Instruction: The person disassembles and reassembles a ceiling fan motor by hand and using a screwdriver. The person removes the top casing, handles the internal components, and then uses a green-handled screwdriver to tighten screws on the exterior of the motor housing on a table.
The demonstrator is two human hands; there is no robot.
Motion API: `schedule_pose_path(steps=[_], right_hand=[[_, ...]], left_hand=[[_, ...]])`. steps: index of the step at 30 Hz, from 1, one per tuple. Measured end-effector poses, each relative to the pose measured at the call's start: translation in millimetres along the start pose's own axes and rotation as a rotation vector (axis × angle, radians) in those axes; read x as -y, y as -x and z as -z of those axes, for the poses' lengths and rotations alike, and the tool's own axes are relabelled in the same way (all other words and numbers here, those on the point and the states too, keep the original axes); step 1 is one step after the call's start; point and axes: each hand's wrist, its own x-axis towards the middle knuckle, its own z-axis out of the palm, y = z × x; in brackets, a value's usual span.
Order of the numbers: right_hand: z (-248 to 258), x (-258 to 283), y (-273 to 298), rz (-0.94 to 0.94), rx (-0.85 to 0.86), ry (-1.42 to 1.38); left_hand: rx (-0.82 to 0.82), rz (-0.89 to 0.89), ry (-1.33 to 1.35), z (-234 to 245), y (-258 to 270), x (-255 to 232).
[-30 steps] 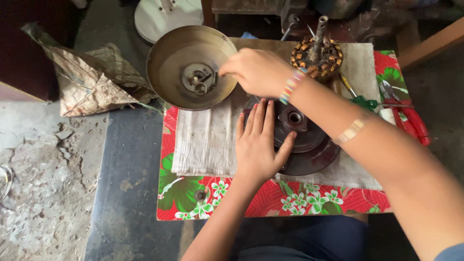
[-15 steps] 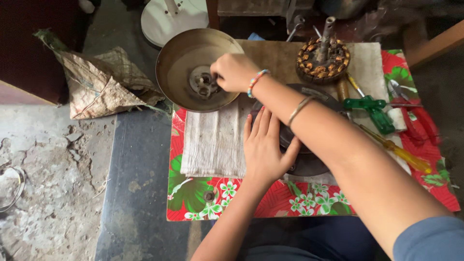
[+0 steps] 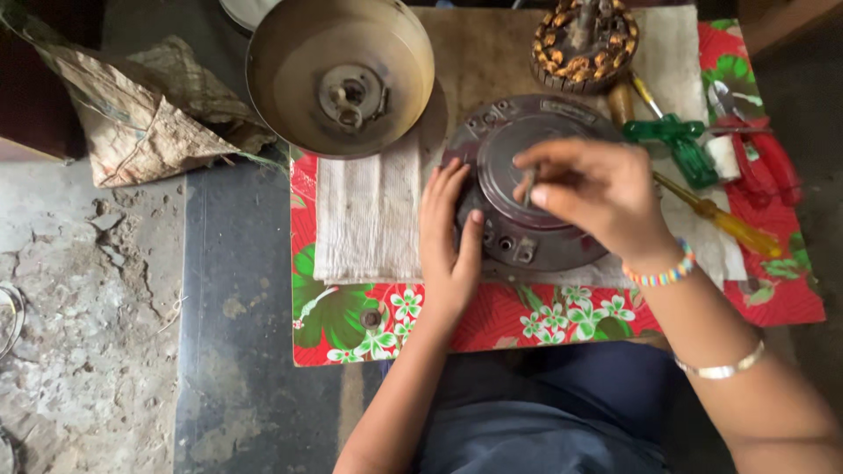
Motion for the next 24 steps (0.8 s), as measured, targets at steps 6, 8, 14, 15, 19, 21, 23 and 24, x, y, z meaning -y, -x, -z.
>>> schedule_pose_path(steps=[6,8,14,15,19,21,23,24], right_hand=[[-9.7,10.6,32.3,0.282,-0.037,0.621],[-11.2,13.3,30.6,0.294,-0.029,0.656],[-17.0,19.5,22.1,0.372,0.091,0.859],[-18.3,19.1,21.0,0.4,0.111,0.883],[-18.4,16.6,21.3,0.386,0.112,0.866],[-19.1,14.3,20.7,0.376,0.114,0.852],[-20.6,13.8,20.2,0.369,0.111,0.842],[-22.9,13.9,20.3,0.384,0.115,0.87]], left_hand=[[-0.061,0.114,0.173,-7.4,5.6,9.4],[-0.031,0.16,0.234,-8.0,7.0,9.7],[-0.016,0.166,0.223,-7.7,7.8,10.3],[-0.015,0.158,0.192,-8.0,7.7,10.4],[-0.018,0.153,0.185,-7.8,7.2,10.7],[-0.019,0.166,0.191,-7.3,8.7,10.3],[-0.022,0.154,0.19,-7.0,8.4,10.3],[-0.022,0.139,0.189,-7.1,8.1,10.3]])
